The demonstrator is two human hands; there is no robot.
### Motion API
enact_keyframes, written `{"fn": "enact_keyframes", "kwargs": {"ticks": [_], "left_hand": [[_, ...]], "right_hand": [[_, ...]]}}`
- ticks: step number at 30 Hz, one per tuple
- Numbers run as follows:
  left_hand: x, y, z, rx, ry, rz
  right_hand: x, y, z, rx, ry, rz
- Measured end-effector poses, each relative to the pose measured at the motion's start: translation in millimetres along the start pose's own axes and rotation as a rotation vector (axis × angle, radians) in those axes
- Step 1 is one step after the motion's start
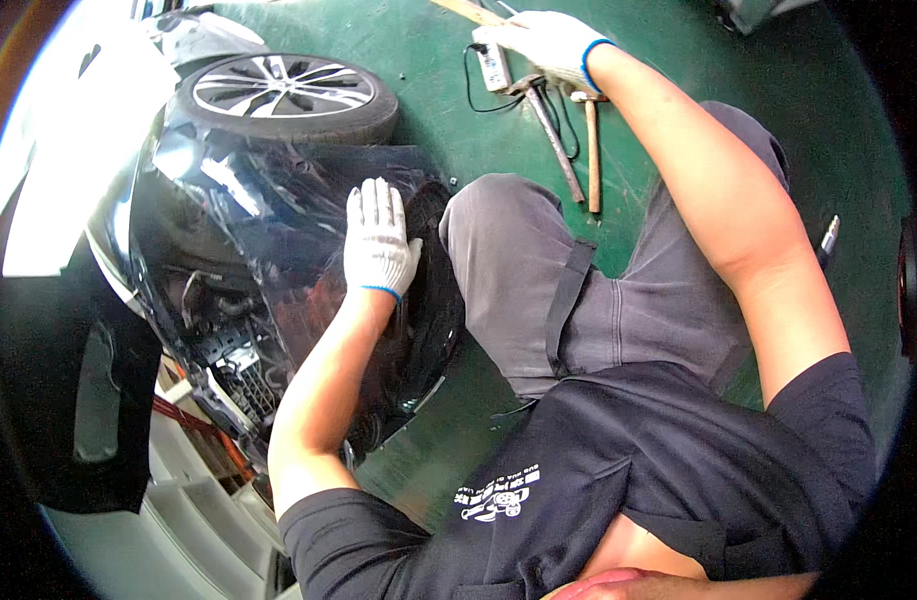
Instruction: The person sits on the floor and uses a heat gun to warm a section of a car bumper. They then use their gloved hands to peel off a layer of protective film or vinyl wrap from the heated surface.
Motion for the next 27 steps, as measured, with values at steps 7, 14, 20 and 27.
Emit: {"fn": "enact_keyframes", "kwargs": {"ticks": [7,14,20,27], "left_hand": [[102.1,-21.8,13.3,0.217,0.406,0.195],[216.1,-21.5,-58.7,0.126,0.754,0.622],[272.8,-1.3,-123.1,0.078,0.788,0.753],[263.6,-6.3,-96.5,0.202,0.942,1.278]], "right_hand": [[-34.4,37.2,-21.1,-0.185,-0.063,-0.022],[-33.5,20.1,-56.5,-0.115,-0.184,-0.087],[-46.0,25.9,-71.5,0.005,-0.215,-0.097],[-45.4,40.4,-65.5,0.103,-0.214,-0.121]]}}
Point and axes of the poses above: each hand's wrist, its own x-axis away from the middle knuckle, its own z-axis out of the back of the hand, y = z × x, the point moved 5 cm from there along -x, towards the middle knuckle, and after that the axes turned 15 degrees about x, right-handed, at the moved point
